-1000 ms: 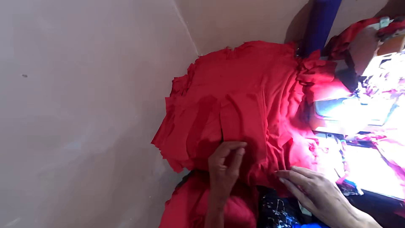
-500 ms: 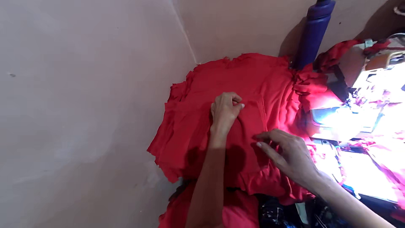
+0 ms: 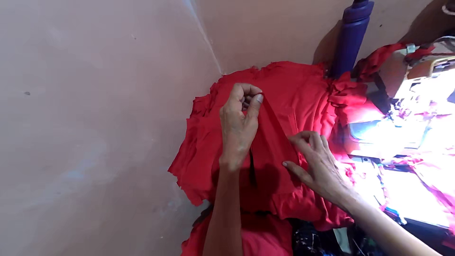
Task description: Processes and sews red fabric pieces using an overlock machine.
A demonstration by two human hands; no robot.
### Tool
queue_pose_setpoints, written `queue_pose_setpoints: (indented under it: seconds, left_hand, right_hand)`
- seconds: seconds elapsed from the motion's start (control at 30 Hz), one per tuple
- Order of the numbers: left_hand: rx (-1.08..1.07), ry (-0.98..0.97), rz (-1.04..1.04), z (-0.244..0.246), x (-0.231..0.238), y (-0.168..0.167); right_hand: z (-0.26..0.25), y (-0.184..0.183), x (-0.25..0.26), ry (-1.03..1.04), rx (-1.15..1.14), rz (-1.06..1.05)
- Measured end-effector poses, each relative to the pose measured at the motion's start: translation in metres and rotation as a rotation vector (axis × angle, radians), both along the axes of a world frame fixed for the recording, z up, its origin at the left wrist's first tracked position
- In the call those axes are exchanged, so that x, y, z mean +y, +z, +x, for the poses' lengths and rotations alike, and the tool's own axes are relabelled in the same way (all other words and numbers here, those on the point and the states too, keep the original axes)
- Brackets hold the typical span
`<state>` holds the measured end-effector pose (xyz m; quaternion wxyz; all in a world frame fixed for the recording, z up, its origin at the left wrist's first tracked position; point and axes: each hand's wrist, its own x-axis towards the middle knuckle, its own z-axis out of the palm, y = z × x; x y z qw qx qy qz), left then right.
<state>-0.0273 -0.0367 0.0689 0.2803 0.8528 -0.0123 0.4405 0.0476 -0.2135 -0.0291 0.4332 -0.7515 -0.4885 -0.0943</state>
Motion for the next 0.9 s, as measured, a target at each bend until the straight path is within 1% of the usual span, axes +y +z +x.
queue_pose_setpoints:
  seconds: [0.07,0.1,0.2,0.27,0.33,0.4,0.47,0.53,0.6,0.67,0.7,0.73,0.8,0.83,0.9]
  left_hand:
    - [-0.048,-0.042,-0.01,-0.015,-0.007,0.014]
    - [-0.068,-0.06,-0.017,-0.022,-0.008,0.02]
    - [-0.062,-0.12,-0.082,-0.035,-0.002,0.032]
    - [-0.016,-0.135,-0.084,-0.037,0.009,0.031]
    - [-0.009,-0.132,-0.089,-0.027,0.02,0.024]
    - [-0.09,-0.082,-0.159,-0.002,0.032,0.018]
    - [-0.164,-0.042,-0.269,0.014,0.038,0.009]
    - [-0.148,-0.032,-0.403,0.015,0.035,-0.01]
    - [-0.028,0.008,-0.562,0.003,0.023,-0.035]
    - [0.042,0.092,-0.675,-0.002,0.014,-0.058]
    - [0.034,0.142,-0.691,-0.002,0.01,-0.066]
    - [0.014,0.196,-0.641,-0.002,0.005,-0.072]
    - [-0.01,0.188,-0.478,-0.007,-0.011,-0.074]
    - [-0.024,0.156,-0.4,-0.008,-0.022,-0.071]
    - [-0.015,0.072,-0.289,-0.008,-0.048,-0.063]
  right_hand:
    - [-0.005,-0.003,-0.008,0.109,-0.13,0.016]
    - [-0.01,-0.005,-0.015,0.192,-0.134,0.014]
    - [-0.019,-0.01,-0.042,0.405,-0.024,0.024]
    - [-0.015,-0.013,-0.059,0.464,0.126,0.099]
    - [-0.009,-0.011,-0.07,0.417,0.282,0.248]
    - [-0.008,0.002,-0.077,0.287,0.392,0.421]
    - [-0.008,0.016,-0.08,0.228,0.39,0.571]
    - [-0.011,0.015,-0.081,0.204,0.313,0.627]
    - [-0.016,0.0,-0.079,0.229,0.25,0.59]
    - [-0.021,-0.02,-0.076,0.285,0.112,0.444]
    - [-0.023,-0.028,-0.075,0.305,0.005,0.353]
    - [-0.024,-0.032,-0.073,0.317,-0.11,0.272]
    - [-0.023,-0.028,-0.069,0.322,-0.262,0.153]
    - [-0.021,-0.022,-0.067,0.314,-0.287,0.136]
    - [-0.014,-0.006,-0.062,0.272,-0.269,0.17]
